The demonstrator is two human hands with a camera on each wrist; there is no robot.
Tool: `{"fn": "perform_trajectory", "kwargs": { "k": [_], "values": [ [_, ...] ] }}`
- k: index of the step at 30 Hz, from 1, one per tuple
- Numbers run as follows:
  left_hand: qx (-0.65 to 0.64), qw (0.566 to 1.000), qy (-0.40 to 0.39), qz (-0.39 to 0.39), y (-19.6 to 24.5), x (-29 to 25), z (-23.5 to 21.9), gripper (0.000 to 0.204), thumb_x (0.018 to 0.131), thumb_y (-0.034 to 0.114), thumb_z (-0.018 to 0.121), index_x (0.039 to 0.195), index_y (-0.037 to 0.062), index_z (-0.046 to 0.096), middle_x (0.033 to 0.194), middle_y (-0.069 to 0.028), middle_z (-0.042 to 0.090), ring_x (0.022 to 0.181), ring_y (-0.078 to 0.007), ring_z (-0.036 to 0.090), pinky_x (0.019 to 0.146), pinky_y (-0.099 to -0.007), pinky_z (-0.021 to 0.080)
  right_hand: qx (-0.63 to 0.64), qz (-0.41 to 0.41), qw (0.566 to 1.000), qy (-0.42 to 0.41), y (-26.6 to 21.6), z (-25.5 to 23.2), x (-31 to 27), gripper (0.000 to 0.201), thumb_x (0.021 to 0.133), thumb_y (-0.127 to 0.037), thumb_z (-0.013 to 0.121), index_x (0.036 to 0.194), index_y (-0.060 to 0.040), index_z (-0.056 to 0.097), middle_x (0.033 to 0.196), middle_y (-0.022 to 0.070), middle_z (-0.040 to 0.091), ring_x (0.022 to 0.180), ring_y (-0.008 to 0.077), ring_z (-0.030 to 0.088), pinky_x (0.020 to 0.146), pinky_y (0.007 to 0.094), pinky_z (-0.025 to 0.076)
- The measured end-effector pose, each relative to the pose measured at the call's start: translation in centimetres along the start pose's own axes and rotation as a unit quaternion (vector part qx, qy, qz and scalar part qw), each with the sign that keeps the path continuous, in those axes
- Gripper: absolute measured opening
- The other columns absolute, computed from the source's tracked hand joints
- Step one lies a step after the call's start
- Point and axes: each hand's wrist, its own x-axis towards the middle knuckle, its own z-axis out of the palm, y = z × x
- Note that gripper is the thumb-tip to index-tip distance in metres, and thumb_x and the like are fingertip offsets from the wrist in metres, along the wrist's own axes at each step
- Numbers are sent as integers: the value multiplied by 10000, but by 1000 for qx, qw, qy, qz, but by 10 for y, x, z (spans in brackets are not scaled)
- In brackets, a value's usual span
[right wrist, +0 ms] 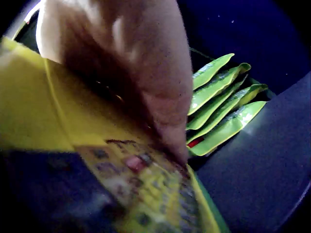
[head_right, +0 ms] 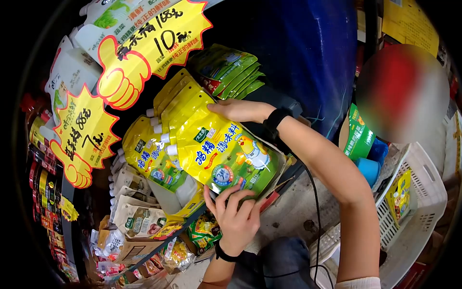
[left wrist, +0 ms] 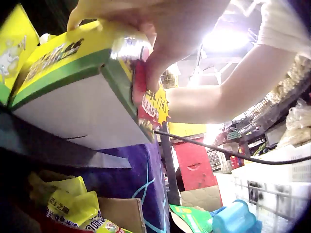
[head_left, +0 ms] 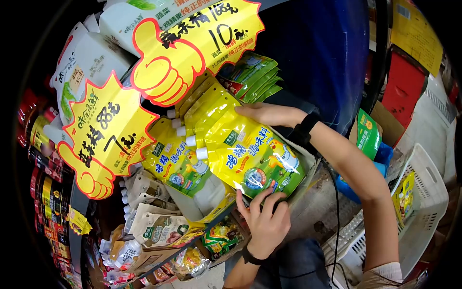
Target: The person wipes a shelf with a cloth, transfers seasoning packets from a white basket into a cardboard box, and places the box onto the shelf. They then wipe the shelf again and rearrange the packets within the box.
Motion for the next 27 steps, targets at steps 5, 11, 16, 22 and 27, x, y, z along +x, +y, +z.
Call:
{"fn": "perform_trajectory", "kwargs": {
  "k": [5,11,16,22,27],
  "values": [
    [-11,999,28,-37,-7,3,-1,179,645,80,737,660,90,560,877,13,577,954,-214,517,1049,-547,198,-178,25,983,23,-21,-8,-12,683,927,-525,346,1095,99,568,1035,212,628,958,276,589,881,307,418],
    [-4,995,68,-68,-26,20,13,174,656,87,736,702,60,570,910,-15,572,992,-255,507,1043,-549,221,-52,24,997,-59,-49,-25,-92,624,938,-467,415,1291,48,415,1248,121,524,1048,144,515,919,280,405],
    [9,991,103,-84,-38,26,18,196,640,109,757,739,59,596,922,-31,573,1007,-257,507,1013,-505,263,-98,-74,989,-78,-34,-12,-120,736,766,-163,717,1352,42,322,1231,186,539,1083,187,541,907,299,439],
    [108,981,116,-111,-40,34,14,220,665,126,748,832,67,617,1043,-51,546,1041,-252,475,923,-431,302,-353,-196,906,127,-6,13,-96,354,720,-197,710,977,25,610,985,159,590,839,365,582,716,399,465],
    [104,983,84,-123,-44,29,8,209,751,53,654,955,42,611,1060,-79,537,1014,-279,480,893,-411,339,-362,-174,902,158,6,14,-85,238,749,-213,685,861,-12,625,949,119,593,792,355,587,670,410,466]
  ]
}}
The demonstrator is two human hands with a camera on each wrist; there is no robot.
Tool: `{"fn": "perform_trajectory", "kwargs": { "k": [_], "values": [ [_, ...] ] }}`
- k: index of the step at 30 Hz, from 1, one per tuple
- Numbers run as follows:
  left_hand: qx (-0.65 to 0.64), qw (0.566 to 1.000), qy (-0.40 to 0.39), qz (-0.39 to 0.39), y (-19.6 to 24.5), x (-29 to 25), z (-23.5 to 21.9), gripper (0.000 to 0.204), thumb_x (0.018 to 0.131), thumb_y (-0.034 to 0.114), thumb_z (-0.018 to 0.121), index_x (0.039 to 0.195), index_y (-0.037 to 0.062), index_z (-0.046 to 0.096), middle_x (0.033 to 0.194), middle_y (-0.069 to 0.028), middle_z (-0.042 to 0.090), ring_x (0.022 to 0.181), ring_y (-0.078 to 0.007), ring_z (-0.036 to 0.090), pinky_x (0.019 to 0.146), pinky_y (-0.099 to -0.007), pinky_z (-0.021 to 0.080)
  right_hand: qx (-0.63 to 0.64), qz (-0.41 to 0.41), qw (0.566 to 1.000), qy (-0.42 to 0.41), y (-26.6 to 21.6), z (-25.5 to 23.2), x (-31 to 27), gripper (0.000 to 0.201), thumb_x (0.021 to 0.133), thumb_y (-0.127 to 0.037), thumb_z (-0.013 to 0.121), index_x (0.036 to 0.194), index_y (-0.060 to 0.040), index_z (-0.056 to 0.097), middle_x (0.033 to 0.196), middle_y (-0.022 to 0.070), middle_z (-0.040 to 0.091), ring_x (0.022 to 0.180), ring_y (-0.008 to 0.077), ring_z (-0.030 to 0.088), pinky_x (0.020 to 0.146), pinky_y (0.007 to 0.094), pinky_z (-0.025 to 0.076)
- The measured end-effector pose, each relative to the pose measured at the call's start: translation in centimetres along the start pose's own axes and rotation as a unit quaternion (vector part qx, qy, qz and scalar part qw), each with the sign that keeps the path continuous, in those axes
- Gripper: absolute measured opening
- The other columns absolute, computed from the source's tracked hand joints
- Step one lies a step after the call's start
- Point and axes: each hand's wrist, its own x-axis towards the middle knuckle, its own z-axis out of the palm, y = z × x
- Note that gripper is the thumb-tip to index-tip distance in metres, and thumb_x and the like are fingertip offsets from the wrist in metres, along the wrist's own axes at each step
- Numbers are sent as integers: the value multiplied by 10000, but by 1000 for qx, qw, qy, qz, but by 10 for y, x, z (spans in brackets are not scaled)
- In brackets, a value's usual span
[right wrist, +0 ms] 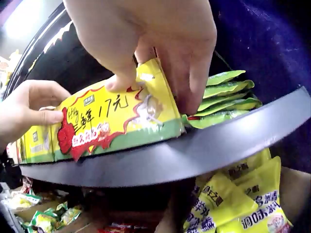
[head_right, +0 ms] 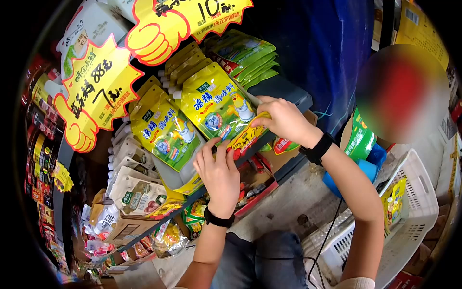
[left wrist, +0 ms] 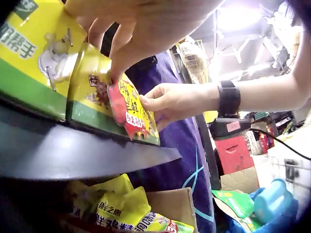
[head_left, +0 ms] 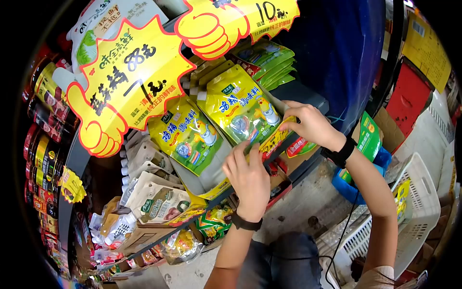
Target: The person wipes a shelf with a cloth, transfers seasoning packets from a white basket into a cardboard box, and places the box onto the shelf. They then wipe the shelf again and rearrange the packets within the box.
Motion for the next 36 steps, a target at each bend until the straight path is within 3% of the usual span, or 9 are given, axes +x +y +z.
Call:
{"fn": "perform_trajectory", "kwargs": {
  "k": [8,14,21,25,28,31,33,34,36],
  "values": [
    [-30,999,14,5,-10,-4,-9,191,726,-9,632,908,51,636,890,-77,609,854,-273,566,739,-363,455,-11,12,999,30,-10,3,-19,234,809,-246,630,860,-32,550,898,118,583,837,357,577,684,422,458],
    [-20,1000,11,5,-22,-2,-13,163,745,61,669,905,88,657,879,-79,627,833,-277,588,707,-361,473,-49,8,999,23,-15,-12,-48,556,881,-409,538,1314,-104,368,1262,208,469,1027,406,540,849,434,466],
    [41,997,1,58,-30,-8,-6,143,859,216,608,951,115,650,944,-31,618,843,-248,598,678,-350,477,-3,150,988,-34,-74,-133,-176,265,909,-153,544,1115,12,565,970,100,644,899,162,614,800,282,470],
    [116,992,0,40,-32,-11,-4,166,869,271,604,1001,182,651,904,42,597,779,-198,599,533,-339,458,49,336,936,92,-71,-167,-272,282,925,-195,532,1094,27,567,1000,86,631,922,139,608,828,272,485],
    [132,990,-38,27,-36,-13,-4,220,900,309,553,1070,190,624,997,6,596,855,-234,586,611,-365,465,109,455,867,171,-51,-172,-341,312,937,-220,513,1125,25,556,999,91,629,906,133,610,826,262,495],
    [104,992,17,76,-37,-12,-1,140,870,250,610,984,186,661,846,47,570,721,-171,580,473,-334,421,11,622,780,64,6,-164,-440,367,937,-271,491,1217,-33,508,1134,100,594,973,188,601,870,314,493],
    [122,990,16,75,-35,-13,-1,142,873,248,607,991,188,656,850,49,570,721,-170,580,469,-331,420,-99,738,667,28,37,-143,-497,484,886,-276,572,1268,-8,443,1166,208,570,1038,268,578,893,340,464],
    [142,987,17,73,-34,-12,-1,143,875,246,604,998,190,652,854,51,570,721,-169,580,464,-329,418,-197,690,696,20,46,-127,-533,622,835,-329,605,1300,13,374,1153,278,553,1024,342,583,875,374,460],
    [154,985,13,72,-33,-13,-1,146,877,242,601,1008,195,645,858,56,569,719,-169,580,458,-326,417,-169,742,647,45,75,-100,-603,727,781,-376,622,1312,26,332,1129,326,535,1084,401,531,915,398,422]
  ]
}}
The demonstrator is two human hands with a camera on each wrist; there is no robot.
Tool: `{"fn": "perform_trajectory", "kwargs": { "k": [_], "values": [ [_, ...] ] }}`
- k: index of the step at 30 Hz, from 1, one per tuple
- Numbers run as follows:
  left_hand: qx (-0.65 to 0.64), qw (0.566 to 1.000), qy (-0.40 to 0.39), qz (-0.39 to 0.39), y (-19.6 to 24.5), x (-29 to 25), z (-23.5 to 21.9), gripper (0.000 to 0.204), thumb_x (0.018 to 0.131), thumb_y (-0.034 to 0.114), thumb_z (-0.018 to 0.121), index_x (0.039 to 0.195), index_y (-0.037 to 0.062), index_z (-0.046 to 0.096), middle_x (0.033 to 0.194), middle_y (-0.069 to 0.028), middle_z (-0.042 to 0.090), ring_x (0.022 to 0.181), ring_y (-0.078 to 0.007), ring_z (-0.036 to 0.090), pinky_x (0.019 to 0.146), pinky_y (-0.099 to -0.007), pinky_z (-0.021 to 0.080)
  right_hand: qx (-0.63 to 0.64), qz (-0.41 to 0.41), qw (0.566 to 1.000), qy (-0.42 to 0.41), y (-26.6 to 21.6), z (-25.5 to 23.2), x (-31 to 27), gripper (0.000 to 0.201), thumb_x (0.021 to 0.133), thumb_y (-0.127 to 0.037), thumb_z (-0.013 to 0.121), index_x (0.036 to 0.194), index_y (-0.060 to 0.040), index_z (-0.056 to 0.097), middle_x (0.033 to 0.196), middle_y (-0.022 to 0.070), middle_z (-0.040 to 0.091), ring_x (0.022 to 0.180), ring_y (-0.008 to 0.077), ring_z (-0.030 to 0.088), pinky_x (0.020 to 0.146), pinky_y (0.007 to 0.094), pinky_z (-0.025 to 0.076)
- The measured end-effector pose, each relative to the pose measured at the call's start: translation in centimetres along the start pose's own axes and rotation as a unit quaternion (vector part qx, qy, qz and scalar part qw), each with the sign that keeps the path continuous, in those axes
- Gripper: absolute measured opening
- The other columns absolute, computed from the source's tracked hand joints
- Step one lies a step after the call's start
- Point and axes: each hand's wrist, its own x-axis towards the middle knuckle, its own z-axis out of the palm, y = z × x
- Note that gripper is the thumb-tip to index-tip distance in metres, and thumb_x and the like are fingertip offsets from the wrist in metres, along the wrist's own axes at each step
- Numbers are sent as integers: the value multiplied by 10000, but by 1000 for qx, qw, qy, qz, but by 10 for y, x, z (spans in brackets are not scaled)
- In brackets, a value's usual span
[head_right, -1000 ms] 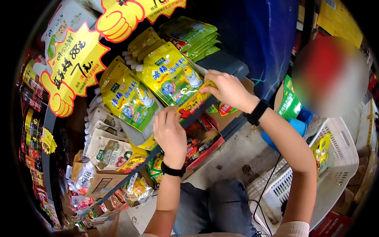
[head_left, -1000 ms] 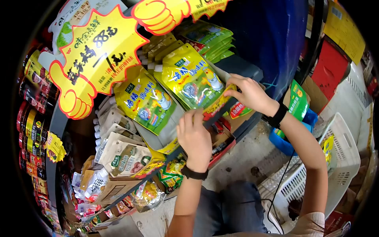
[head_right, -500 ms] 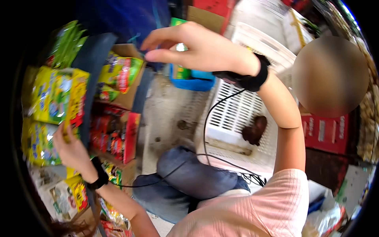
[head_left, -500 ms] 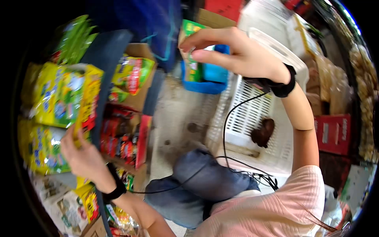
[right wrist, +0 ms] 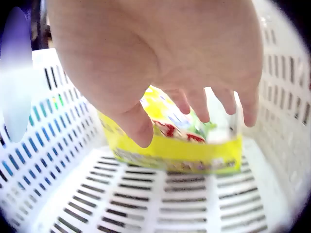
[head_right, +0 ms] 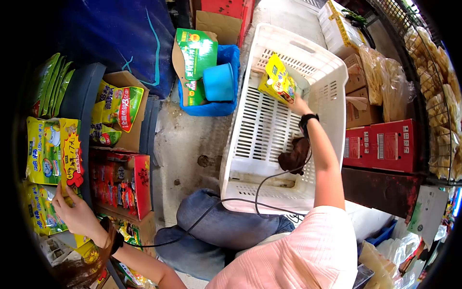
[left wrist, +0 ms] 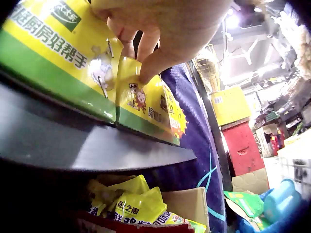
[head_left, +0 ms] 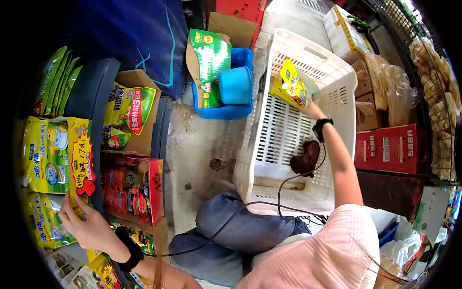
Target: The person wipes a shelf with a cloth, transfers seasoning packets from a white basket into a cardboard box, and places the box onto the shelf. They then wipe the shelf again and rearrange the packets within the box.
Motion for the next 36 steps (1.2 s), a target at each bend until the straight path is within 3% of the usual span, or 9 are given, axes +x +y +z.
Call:
{"fn": "perform_trajectory", "kwargs": {
  "k": [2,5,8,13,17,22,29,35,36],
  "values": [
    [38,999,-35,0,0,-1,-3,206,911,295,537,1052,177,632,927,29,594,773,-200,599,499,-343,453,-40,9,999,-33,41,39,5,720,781,-359,629,1362,-65,320,1251,270,487,1187,382,455,997,379,360],
    [20,997,39,67,-5,-1,6,169,890,203,571,1039,141,621,911,0,590,738,-209,598,539,-334,457,-144,142,975,94,-10,50,-29,447,866,-244,529,1303,-249,435,1229,134,545,1196,334,458,1024,575,247],
    [32,998,21,40,2,-1,5,176,862,161,574,1026,118,621,928,-28,599,761,-235,600,585,-349,469,-170,55,974,136,-7,53,-18,349,876,-206,482,1223,-236,511,1156,113,587,1121,331,506,981,662,208],
    [36,998,33,40,18,0,-1,208,834,135,557,1033,104,610,955,-66,603,806,-276,592,641,-378,466,-129,-53,984,108,8,46,-12,326,847,-247,494,1147,-135,553,990,190,620,905,381,585,773,458,465],
    [5,999,36,16,18,0,-5,199,812,119,565,1003,79,607,984,-101,588,893,-301,573,727,-378,461,-51,-98,977,185,4,74,2,283,812,-104,466,1053,-75,611,890,236,617,828,405,589,720,492,460],
    [-45,999,29,-3,19,0,-5,219,768,63,599,987,60,593,970,-87,572,939,-276,559,746,-363,428,-84,-159,983,42,-68,91,-62,94,705,-105,564,662,-37,613,696,203,610,674,377,601,615,477,476],
    [-48,998,35,7,17,0,-7,199,794,84,586,991,62,599,987,-81,581,924,-262,564,720,-356,432,-13,-174,984,-32,-91,85,-115,257,823,-263,544,751,-34,635,698,201,609,692,375,604,622,466,473],
    [4,999,35,32,5,0,3,185,871,185,544,998,71,619,981,-66,618,836,-271,601,664,-363,486,-18,-98,946,308,-3,80,-80,472,848,-267,569,1185,40,446,1004,267,581,854,379,592,659,407,488],
    [1,999,35,29,5,0,4,189,873,194,543,1000,79,624,974,-59,620,822,-269,603,650,-363,486,8,-5,971,240,-3,73,-87,605,830,-279,592,1250,73,333,1103,286,517,978,411,530,800,411,442]
  ]
}}
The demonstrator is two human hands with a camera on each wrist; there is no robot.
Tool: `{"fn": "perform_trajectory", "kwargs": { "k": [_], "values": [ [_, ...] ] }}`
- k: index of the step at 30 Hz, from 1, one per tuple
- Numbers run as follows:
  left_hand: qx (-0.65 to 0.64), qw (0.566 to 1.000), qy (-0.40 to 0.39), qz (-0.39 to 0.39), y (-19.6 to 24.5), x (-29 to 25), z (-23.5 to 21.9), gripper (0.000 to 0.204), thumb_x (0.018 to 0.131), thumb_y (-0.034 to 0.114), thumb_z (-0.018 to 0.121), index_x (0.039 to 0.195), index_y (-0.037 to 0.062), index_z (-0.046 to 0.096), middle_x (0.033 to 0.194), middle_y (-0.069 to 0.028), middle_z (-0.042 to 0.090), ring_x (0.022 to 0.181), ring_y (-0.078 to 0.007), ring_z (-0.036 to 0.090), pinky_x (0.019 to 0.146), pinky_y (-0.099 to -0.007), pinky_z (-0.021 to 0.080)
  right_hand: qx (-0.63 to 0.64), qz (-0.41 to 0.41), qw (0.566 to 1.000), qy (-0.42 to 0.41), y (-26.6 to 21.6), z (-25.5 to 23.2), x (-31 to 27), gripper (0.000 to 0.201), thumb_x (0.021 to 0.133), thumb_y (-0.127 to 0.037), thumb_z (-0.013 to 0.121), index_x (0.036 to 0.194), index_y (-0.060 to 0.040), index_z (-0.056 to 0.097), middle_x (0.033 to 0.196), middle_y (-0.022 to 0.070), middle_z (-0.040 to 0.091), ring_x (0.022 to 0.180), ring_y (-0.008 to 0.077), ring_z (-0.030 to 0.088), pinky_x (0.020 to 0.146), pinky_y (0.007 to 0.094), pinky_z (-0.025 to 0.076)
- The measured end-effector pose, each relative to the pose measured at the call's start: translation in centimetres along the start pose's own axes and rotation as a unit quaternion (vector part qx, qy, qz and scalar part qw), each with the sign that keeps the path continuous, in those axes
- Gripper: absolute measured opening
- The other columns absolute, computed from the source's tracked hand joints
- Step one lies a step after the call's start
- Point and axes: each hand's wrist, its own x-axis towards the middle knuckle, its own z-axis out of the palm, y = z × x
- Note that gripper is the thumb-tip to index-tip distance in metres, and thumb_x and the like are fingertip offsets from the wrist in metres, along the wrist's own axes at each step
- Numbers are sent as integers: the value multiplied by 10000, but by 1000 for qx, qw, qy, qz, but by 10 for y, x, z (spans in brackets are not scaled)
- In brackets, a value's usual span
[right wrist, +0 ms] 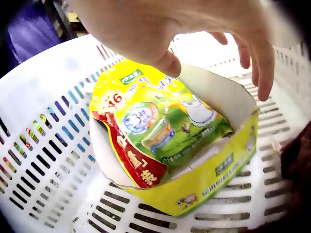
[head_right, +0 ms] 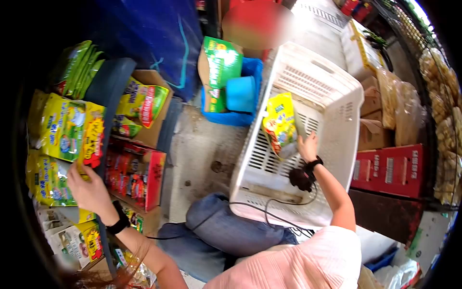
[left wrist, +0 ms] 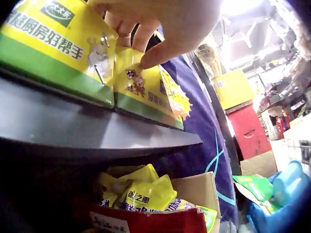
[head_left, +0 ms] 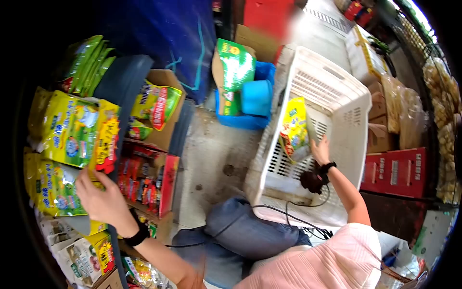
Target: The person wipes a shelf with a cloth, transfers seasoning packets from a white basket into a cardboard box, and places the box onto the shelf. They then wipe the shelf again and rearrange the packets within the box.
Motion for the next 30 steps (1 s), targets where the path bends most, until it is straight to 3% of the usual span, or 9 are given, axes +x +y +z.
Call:
{"fn": "perform_trajectory", "kwargs": {
  "k": [1,3,4,8,11,21,23,24,30],
  "values": [
    [3,1000,4,-5,1,0,-1,193,876,203,541,1002,87,630,968,-52,622,808,-267,604,635,-363,487,9,94,993,-68,-6,-5,-1,751,812,-290,615,1315,105,221,1203,306,453,1102,443,469,941,415,395],
    [1,1000,-7,-16,6,1,-6,193,874,209,541,1003,95,631,965,-45,622,800,-266,604,624,-363,486,197,185,942,-198,8,8,5,832,805,-286,618,1379,37,112,1239,261,433,1096,423,486,873,459,459],
    [7,1000,-11,-25,7,1,-7,193,873,214,542,1003,104,633,963,-38,621,792,-265,604,613,-364,486,296,284,874,-262,-6,-4,1,833,811,-236,599,1406,-63,42,1249,232,409,1094,400,489,760,495,524],
    [5,1000,-2,-7,0,-2,-2,200,871,227,548,1018,111,619,958,-37,616,799,-272,599,627,-369,483,397,393,803,-206,8,17,3,513,810,-40,521,1249,-104,263,1170,190,442,1023,365,533,716,576,531],
    [9,1000,2,-6,2,-2,-2,207,875,228,545,1037,117,608,974,-35,611,824,-268,598,645,-367,485,480,394,738,-265,72,47,5,403,804,3,499,1173,-78,358,1122,182,483,1015,373,535,733,568,529],
    [23,999,-22,-5,7,0,-7,196,856,182,560,1033,108,601,995,-35,604,871,-252,594,715,-367,476,464,374,745,-299,39,2,-6,331,712,125,416,1023,14,412,882,152,427,751,323,521,715,505,568],
    [29,999,-18,-5,6,-1,-6,196,858,185,560,1031,107,607,994,-38,607,866,-253,595,711,-366,477,557,409,631,-353,86,22,3,293,749,70,420,1037,25,395,1022,188,422,1001,430,532,757,514,545],
    [33,999,-12,-7,5,-2,-5,196,860,188,560,1030,106,612,992,-41,610,861,-255,597,708,-365,479,509,401,690,-322,29,-22,-4,332,765,69,397,1096,50,385,1113,245,437,1033,450,526,775,468,551],
    [23,1000,-8,6,-6,-3,5,219,875,227,545,1048,113,616,993,-51,610,838,-275,592,671,-380,481,524,313,730,-306,-4,-54,2,346,797,45,420,1142,20,417,1102,200,509,980,364,574,785,418,560]
  ]
}}
